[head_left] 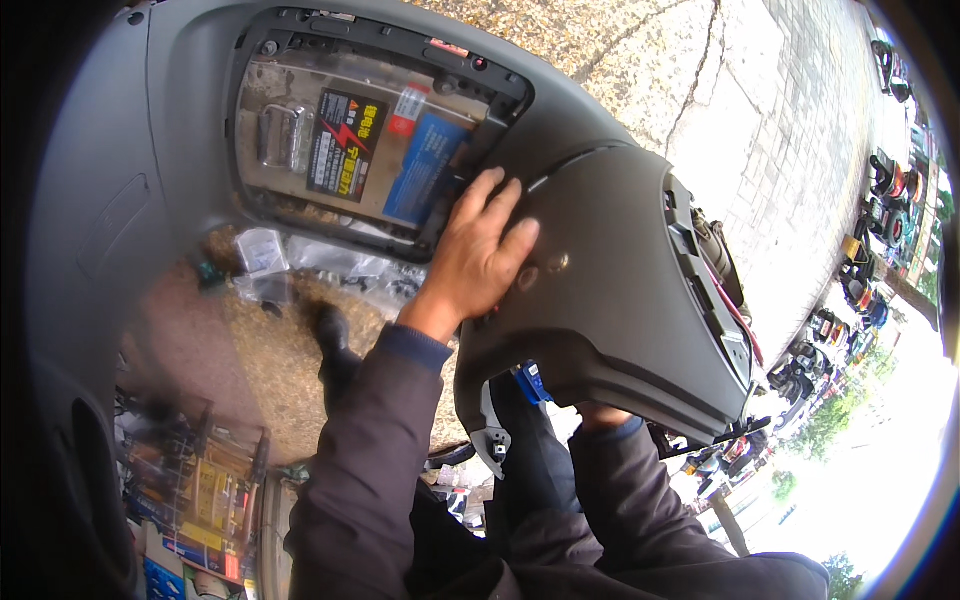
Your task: The person assembles a scooter by attaching a plastic cover to the frame, routing wires, and securing the cover with screws using a cordless drill. The person also handles a battery and other small parts during the process.
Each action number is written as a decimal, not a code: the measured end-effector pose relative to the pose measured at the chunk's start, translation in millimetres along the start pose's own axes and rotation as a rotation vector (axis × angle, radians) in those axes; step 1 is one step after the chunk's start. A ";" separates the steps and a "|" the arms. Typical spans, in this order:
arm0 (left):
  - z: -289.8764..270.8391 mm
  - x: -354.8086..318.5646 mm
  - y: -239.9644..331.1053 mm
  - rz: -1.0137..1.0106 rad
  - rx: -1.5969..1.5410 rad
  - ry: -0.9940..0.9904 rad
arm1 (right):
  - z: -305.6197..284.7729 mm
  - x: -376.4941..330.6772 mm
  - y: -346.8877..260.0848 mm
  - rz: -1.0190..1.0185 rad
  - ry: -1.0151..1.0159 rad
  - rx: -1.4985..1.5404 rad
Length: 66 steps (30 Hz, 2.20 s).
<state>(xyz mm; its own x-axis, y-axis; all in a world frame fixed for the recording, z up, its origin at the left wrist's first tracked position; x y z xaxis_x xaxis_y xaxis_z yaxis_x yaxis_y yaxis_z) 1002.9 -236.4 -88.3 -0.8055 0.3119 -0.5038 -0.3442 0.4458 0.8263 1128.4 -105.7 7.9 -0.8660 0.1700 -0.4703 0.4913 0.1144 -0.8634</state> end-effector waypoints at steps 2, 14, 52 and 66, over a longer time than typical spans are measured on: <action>-0.2 0.5 -1.1 -0.006 -0.005 -0.025 | -3.5 -2.6 -15.3 -0.004 -0.023 -0.105; 2.7 -2.7 -3.0 -0.035 0.020 -0.173 | 25.1 22.1 -96.8 -0.277 0.165 -0.298; -172.6 -295.4 -323.8 -0.709 -0.110 0.352 | 33.5 -267.8 61.9 0.108 0.648 0.077; -114.2 -485.3 -248.9 -0.895 -0.165 0.160 | 150.1 -401.1 141.8 0.484 0.140 0.329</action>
<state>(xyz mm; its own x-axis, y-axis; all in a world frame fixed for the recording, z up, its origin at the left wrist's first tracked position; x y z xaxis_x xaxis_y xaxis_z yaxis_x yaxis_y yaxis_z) 1424.4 -594.6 -20.7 -0.2590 -0.2167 -0.9413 -0.9252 0.3354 0.1773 1531.4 -304.7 46.7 -0.5198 0.2567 -0.8148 0.7527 -0.3136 -0.5789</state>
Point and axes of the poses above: each hand's wrist, its own x-axis towards the middle knuckle, its own z-axis out of the palm, y = z × x, the point moved 7 cm from there along x, towards the middle knuckle, and after that the axes turned 10 degrees about -z, right-handed, at the moved point
